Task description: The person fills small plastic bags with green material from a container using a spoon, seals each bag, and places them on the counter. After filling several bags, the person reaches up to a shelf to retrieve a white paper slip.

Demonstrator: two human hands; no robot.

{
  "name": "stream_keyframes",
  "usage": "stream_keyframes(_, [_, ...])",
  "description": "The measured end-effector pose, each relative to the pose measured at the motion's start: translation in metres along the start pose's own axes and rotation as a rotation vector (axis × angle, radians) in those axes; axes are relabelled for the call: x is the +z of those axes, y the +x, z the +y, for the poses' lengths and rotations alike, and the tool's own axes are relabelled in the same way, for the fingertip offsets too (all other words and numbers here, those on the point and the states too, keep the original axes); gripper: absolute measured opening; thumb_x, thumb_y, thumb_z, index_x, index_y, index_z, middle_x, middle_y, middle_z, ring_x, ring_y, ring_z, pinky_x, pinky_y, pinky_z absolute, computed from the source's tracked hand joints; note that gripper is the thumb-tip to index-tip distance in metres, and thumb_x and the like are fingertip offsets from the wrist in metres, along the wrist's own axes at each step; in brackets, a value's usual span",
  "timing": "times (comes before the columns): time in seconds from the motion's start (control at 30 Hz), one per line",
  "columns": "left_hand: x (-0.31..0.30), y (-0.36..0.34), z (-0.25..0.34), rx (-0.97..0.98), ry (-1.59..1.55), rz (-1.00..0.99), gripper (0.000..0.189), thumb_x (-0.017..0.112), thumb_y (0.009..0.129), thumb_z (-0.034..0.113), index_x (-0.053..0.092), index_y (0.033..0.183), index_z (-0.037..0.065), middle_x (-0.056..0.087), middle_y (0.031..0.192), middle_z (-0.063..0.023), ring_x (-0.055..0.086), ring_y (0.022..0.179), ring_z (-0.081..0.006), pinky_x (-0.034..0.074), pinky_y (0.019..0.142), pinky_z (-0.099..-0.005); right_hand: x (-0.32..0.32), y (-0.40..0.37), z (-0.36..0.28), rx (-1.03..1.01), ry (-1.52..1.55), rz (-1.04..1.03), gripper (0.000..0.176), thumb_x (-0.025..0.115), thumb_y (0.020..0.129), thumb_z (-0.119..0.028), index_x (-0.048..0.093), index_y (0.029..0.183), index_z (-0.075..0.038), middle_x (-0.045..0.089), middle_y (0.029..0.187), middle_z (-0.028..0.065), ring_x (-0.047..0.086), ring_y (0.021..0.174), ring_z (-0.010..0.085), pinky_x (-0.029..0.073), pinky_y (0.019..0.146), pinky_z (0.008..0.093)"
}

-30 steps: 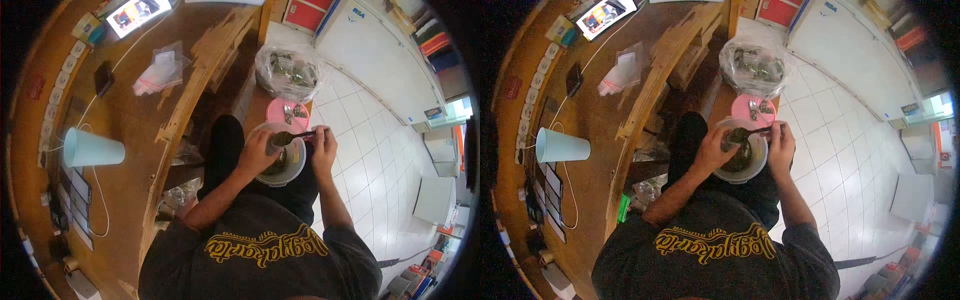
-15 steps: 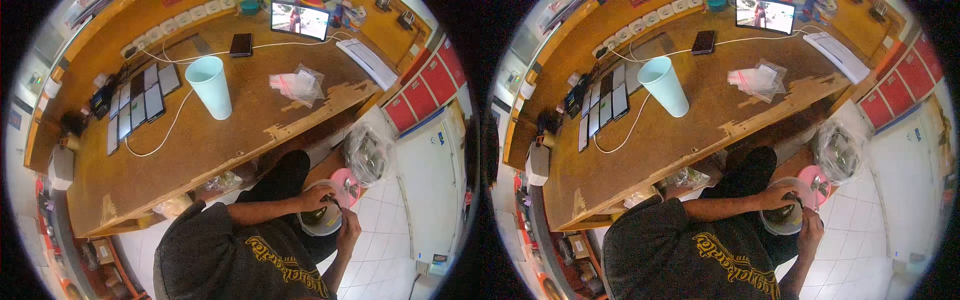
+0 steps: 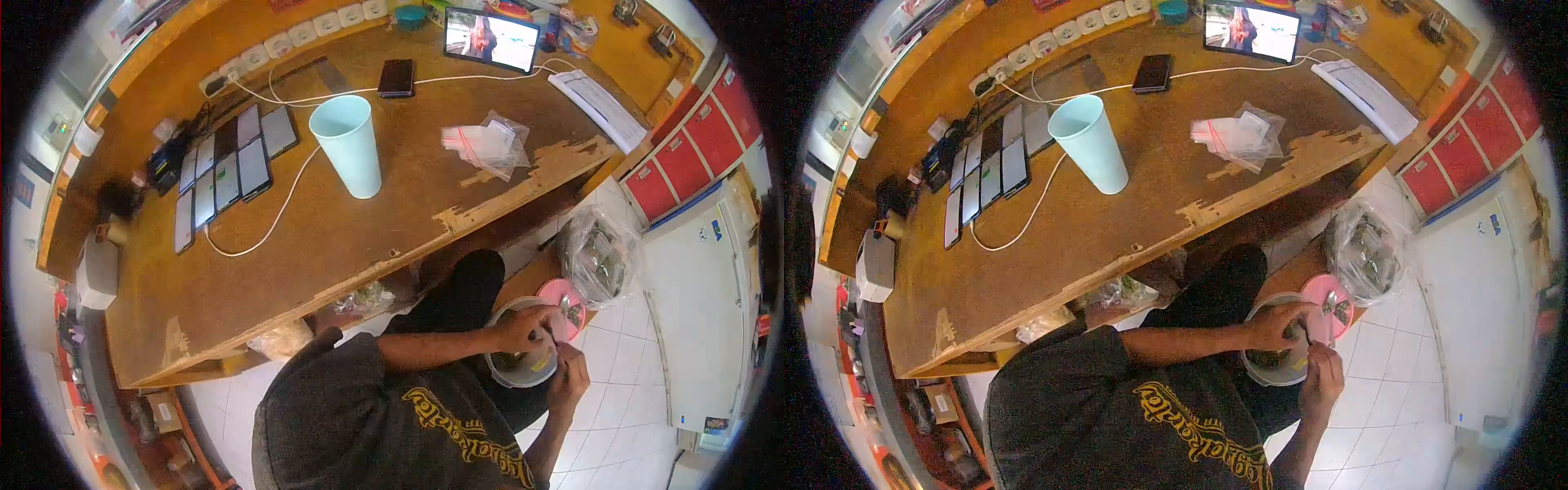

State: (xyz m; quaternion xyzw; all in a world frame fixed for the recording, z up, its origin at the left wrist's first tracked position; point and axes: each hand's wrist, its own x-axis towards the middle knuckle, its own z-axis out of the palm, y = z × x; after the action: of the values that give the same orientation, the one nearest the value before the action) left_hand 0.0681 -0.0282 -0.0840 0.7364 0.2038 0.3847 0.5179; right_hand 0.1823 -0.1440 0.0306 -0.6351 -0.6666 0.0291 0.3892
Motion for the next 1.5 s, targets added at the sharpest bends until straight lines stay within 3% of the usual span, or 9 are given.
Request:
stream_keyframes(0.27, [-0.013, -0.002, -0.015, 0.012, 0.008, 0.057, 0.068, 0.073, 0.074, 0.008, 0.046, 0.137, 0.005, 0.061, 0.106, -0.014, 0.062, 0.099, -0.0281, 0.051, 0.087, -0.0372, -0.007, -0.011, 0.015, 0.268, 0.021, 0.286, 0.014, 0.055, 0.086, -0.002, 0.065, 0.097, 0.0, 0.066, 0.095, 0.0151, 0.062, 0.085, 0.0333, 0.048, 0.077, 0.042])
stream_keyframes(0.33, [-0.02, -0.003, -0.007, -0.02, -0.019, 0.162, 0.068, 0.076, 0.075, 0.011, 0.047, 0.136, 0.005, 0.062, 0.103, -0.0132, 0.063, 0.097, -0.0275, 0.051, 0.087, -0.038, 0.022, -0.02, 0.047, 0.586, -0.02, -0.21, 0.026, 0.059, 0.084, -0.004, 0.067, 0.108, -0.003, 0.067, 0.107, 0.0184, 0.062, 0.099, 0.0388, 0.047, 0.088, 0.0446])
stream_keyframes(0.4, [-0.025, -0.003, -0.007, 0.026, 0.04, 0.196, 0.069, 0.077, 0.076, 0.012, 0.046, 0.137, 0.005, 0.063, 0.103, -0.0128, 0.063, 0.095, -0.0263, 0.051, 0.087, -0.0381, 0.06, -0.011, 0.041, 0.101, -0.164, -0.214, 0.037, 0.062, 0.082, -0.012, 0.067, 0.119, -0.008, 0.063, 0.121, 0.0216, 0.056, 0.115, 0.0417, 0.042, 0.1, 0.0482])
stream_keyframes(0.63, [-0.048, 0.001, 0.001, -0.023, 0.06, 0.15, 0.07, 0.078, 0.076, 0.013, 0.046, 0.138, 0.005, 0.064, 0.1, -0.0104, 0.063, 0.094, -0.0217, 0.051, 0.086, -0.0366, 0.111, -0.07, 0.078, 0.155, -0.149, -0.711, 0.041, 0.069, 0.082, -0.027, 0.068, 0.116, -0.004, 0.069, 0.098, 0.0196, 0.062, 0.108, 0.0364, 0.037, 0.105, 0.0467])
stream_keyframes(0.73, [-0.045, 0.003, -0.003, 0.018, 0.07, 0.136, 0.071, 0.08, 0.077, 0.015, 0.046, 0.138, 0.005, 0.064, 0.1, -0.0096, 0.063, 0.094, -0.0219, 0.05, 0.087, -0.0363, 0.084, -0.044, 0.068, 0.361, 0.131, -0.667, 0.039, 0.071, 0.084, -0.028, 0.068, 0.115, -0.003, 0.07, 0.095, 0.0182, 0.065, 0.102, 0.0301, 0.043, 0.098, 0.043])
stream_keyframes(0.8, [-0.042, 0.003, 0.002, 0.008, 0.071, 0.101, 0.071, 0.081, 0.077, 0.017, 0.046, 0.138, 0.005, 0.064, 0.102, -0.0099, 0.063, 0.095, -0.0223, 0.05, 0.088, -0.0364, 0.067, -0.024, 0.043, 0.505, 0.519, -0.141, 0.035, 0.073, 0.084, -0.019, 0.066, 0.114, -0.003, 0.068, 0.108, 0.0177, 0.064, 0.103, 0.0299, 0.046, 0.096, 0.0391])
stream_keyframes(1.0, [-0.032, 0.007, 0.019, 0.07, 0.03, 0.044, 0.068, 0.082, 0.077, 0.02, 0.049, 0.134, 0.003, 0.065, 0.11, -0.0101, 0.063, 0.102, -0.0206, 0.05, 0.09, -0.0345, 0.049, -0.013, 0.042, 0.434, 0.315, 0.182, 0.014, 0.072, 0.079, 0.001, 0.07, 0.093, 0.001, 0.07, 0.085, 0.0117, 0.065, 0.086, 0.0237, 0.048, 0.082, 0.0336])
stream_keyframes(1.13, [-0.037, 0.008, 0.014, -0.28, -0.467, -0.014, 0.046, 0.077, 0.084, 0.016, 0.057, 0.123, 0.002, 0.067, 0.106, -0.0072, 0.062, 0.1, -0.0152, 0.049, 0.091, -0.0311, 0.035, -0.008, 0.033, 0.24, 0.202, 0.279, 0.011, 0.07, 0.078, 0.003, 0.069, 0.088, 0.001, 0.069, 0.085, 0.0113, 0.064, 0.081, 0.0241, 0.047, 0.079, 0.0342])
stream_keyframes(1.5, [-0.044, 0.014, 0.054, -0.143, -0.314, -0.052, 0.018, 0.068, 0.092, 0.017, 0.069, 0.095, 0.0, 0.07, 0.099, -0.0059, 0.063, 0.095, -0.013, 0.049, 0.088, -0.0302, 0.038, -0.015, 0.033, 0.344, 0.47, 0.221, 0.012, 0.069, 0.078, 0.003, 0.066, 0.089, 0.001, 0.07, 0.093, 0.0119, 0.063, 0.085, 0.0213, 0.047, 0.084, 0.0322])
